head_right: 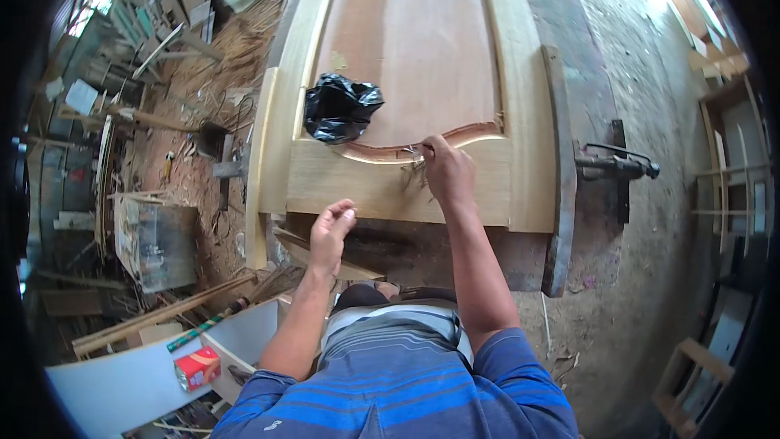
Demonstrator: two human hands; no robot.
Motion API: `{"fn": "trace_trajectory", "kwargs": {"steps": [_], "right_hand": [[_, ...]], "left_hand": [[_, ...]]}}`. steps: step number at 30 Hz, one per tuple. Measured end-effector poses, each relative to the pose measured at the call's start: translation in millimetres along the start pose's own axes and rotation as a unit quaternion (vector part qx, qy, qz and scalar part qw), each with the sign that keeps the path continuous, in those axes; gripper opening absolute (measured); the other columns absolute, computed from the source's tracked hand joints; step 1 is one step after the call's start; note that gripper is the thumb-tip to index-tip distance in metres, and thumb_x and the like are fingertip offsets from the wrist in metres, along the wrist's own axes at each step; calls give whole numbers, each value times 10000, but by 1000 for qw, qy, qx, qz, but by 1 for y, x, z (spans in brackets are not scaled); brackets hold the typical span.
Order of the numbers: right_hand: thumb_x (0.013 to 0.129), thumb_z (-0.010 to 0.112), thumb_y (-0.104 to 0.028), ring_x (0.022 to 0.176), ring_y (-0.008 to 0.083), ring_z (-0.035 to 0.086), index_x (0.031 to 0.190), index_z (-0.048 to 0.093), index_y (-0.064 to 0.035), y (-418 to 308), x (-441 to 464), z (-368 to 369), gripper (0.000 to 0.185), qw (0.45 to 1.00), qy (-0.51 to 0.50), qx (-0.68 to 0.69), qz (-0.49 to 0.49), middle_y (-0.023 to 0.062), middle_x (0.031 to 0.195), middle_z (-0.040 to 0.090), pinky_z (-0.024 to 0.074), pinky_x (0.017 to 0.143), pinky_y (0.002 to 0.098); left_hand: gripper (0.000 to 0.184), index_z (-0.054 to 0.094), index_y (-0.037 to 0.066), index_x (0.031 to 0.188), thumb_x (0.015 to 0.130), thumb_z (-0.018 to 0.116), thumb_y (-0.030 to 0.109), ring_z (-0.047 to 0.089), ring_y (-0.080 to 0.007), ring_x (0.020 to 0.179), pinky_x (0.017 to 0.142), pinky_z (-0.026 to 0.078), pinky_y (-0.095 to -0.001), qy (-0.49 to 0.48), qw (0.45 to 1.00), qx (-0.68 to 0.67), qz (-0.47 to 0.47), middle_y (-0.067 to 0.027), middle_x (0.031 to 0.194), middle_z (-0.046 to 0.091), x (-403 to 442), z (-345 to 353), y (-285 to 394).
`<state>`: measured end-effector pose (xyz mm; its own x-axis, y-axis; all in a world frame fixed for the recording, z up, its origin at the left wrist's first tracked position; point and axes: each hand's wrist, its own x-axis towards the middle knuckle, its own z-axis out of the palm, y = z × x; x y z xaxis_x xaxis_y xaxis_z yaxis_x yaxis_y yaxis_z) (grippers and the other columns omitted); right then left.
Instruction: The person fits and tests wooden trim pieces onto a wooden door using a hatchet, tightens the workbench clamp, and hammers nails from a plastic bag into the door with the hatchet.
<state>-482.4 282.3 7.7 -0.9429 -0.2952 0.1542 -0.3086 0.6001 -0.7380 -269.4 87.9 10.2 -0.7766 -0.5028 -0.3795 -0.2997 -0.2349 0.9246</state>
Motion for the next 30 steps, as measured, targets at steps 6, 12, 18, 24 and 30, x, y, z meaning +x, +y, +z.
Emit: {"fn": "trace_trajectory", "kwargs": {"steps": [6,12,18,24,30], "right_hand": [[1018,704,-171,854,395,757,1123,750,-117,-29,-8,21,127,993,38,80,-73,155,893,778,573,751,508],[986,707,-108,902,418,750,1142,759,-83,-120,-42,62,167,957,-141,251,-29,176,969,777,588,810,508],[952,680,-70,1046,451,718,1250,722,-50,-189,-39,137,301,969,-186,141,-85,239,1098,751,573,911,539],[994,684,-22,1031,348,787,1225,728,-5,-273,-31,221,236,965,-198,170,-5,239,1119,773,623,864,419],[967,717,65,1015,165,786,1196,768,3,-331,-24,275,243,982,-125,141,1,163,1088,809,623,894,320]], "left_hand": [[315,625,15,1383,1116,622,182,694,-193,1207,1076,551,-344,-66,991,-102,-51,-83,1268,707,-3,5,19],[491,601,32,1416,1169,459,432,672,-219,1275,1092,543,-400,-126,928,-333,-113,-107,1302,708,42,-15,34],[538,604,1,1453,1202,352,404,676,-248,1240,1107,518,-407,-98,917,-362,-135,-142,1346,711,93,-90,35],[471,669,-1,1340,1195,406,362,702,-234,1177,1077,547,-406,-142,915,-347,-148,-132,1253,733,134,-213,39],[386,693,9,1355,1171,477,270,713,-197,1141,1053,569,-384,-132,928,-306,-168,-101,1241,736,162,-274,80]]}}
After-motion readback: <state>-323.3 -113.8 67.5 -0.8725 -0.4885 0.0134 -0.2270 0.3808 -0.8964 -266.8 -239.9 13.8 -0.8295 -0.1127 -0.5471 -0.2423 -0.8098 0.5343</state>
